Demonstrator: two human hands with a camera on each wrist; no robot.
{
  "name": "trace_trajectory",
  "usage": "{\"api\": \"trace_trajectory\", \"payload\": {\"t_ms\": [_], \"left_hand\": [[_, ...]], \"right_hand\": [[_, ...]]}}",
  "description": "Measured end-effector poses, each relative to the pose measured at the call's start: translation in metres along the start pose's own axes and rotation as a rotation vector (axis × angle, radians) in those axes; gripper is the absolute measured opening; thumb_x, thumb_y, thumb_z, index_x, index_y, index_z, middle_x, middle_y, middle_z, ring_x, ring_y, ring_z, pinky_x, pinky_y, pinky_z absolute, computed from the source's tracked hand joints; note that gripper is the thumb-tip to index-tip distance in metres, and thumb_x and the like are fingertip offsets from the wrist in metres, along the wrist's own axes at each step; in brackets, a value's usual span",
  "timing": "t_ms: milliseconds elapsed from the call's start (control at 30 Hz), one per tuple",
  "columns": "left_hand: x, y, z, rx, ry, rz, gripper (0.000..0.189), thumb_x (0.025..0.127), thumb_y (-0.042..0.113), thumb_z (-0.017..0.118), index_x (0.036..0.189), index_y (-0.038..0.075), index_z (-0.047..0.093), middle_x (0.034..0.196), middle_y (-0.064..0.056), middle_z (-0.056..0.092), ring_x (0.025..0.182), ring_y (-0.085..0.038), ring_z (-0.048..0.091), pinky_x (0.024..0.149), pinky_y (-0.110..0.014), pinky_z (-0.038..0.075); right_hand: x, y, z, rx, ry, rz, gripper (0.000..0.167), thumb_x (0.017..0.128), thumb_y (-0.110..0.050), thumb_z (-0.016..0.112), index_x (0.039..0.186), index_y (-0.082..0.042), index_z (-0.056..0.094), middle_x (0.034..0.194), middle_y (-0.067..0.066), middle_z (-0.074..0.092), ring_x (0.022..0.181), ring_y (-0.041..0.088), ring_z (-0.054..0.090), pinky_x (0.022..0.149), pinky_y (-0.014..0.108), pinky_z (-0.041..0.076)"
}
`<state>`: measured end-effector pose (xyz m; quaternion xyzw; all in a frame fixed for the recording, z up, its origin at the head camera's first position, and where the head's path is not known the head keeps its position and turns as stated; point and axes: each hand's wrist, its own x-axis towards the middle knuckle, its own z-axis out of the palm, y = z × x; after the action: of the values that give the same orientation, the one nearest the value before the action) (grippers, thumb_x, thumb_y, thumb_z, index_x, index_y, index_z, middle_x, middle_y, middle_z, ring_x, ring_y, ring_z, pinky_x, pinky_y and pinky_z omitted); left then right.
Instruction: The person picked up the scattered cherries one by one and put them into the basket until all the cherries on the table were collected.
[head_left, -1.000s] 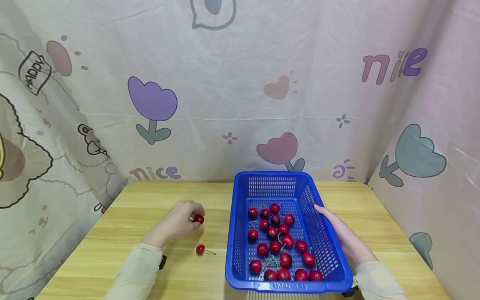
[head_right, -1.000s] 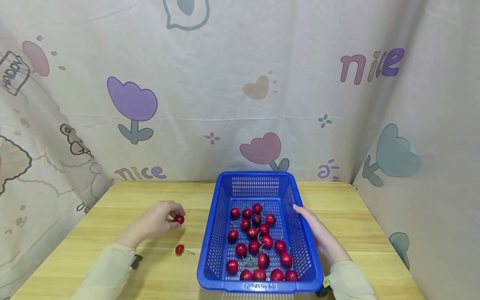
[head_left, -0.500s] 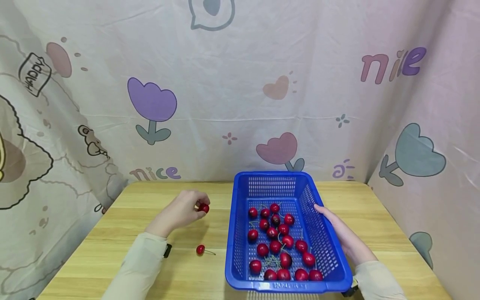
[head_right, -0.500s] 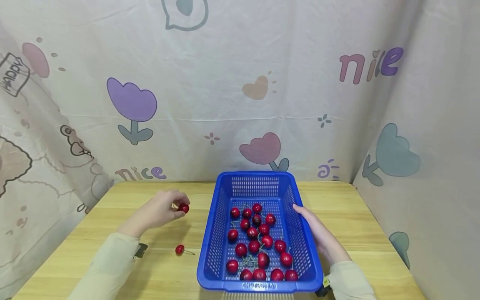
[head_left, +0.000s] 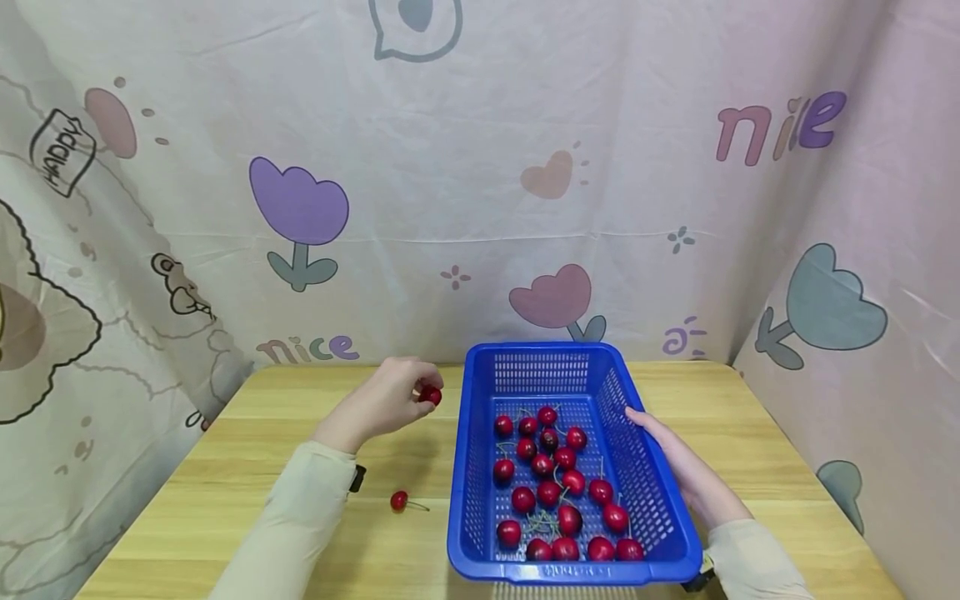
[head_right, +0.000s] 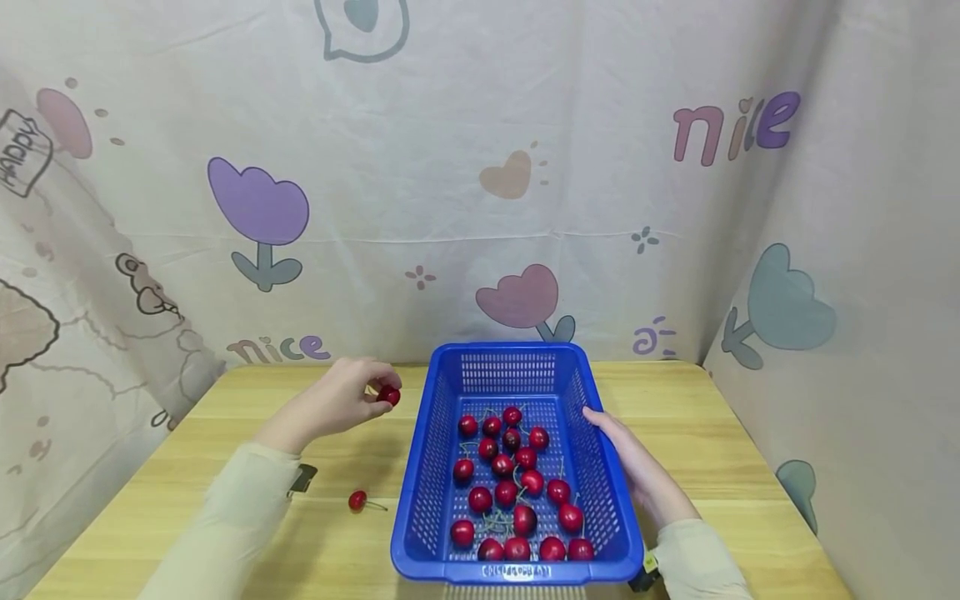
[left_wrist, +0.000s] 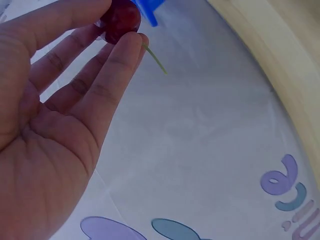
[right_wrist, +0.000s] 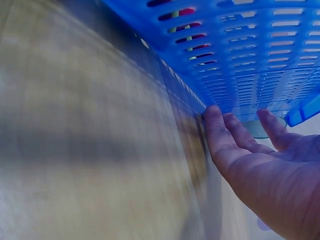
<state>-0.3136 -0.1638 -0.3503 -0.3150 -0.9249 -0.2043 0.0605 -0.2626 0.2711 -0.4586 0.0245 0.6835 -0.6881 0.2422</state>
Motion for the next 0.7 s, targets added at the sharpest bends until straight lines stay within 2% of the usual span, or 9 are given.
{"api": "trace_trajectory", "payload": {"t_ms": [400, 700], "left_hand": [[0.022, 0.020, -0.001, -0.023, -0.035, 0.012, 0.013, 0.091, 0.003, 0.082, 0.102, 0.007, 0.078, 0.092, -0.002, 0.072, 0.084, -0.017, 0.063, 0.078, -0.030, 0.062], [0.036, 0.031, 0.001, -0.003, -0.063, 0.015, 0.013, 0.091, 0.003, 0.083, 0.101, 0.008, 0.077, 0.094, -0.004, 0.072, 0.087, -0.020, 0.065, 0.082, -0.032, 0.063]], "right_hand": [[0.001, -0.002, 0.000, 0.002, -0.015, -0.004, 0.090, 0.107, -0.070, 0.037, 0.173, -0.023, -0.003, 0.160, 0.024, 0.045, 0.124, 0.031, 0.070, 0.105, 0.059, 0.059], [0.002, -0.001, -0.002, 0.010, -0.043, -0.009, 0.088, 0.108, -0.069, 0.034, 0.172, -0.021, -0.002, 0.151, 0.019, 0.053, 0.122, 0.028, 0.070, 0.104, 0.056, 0.060]]}}
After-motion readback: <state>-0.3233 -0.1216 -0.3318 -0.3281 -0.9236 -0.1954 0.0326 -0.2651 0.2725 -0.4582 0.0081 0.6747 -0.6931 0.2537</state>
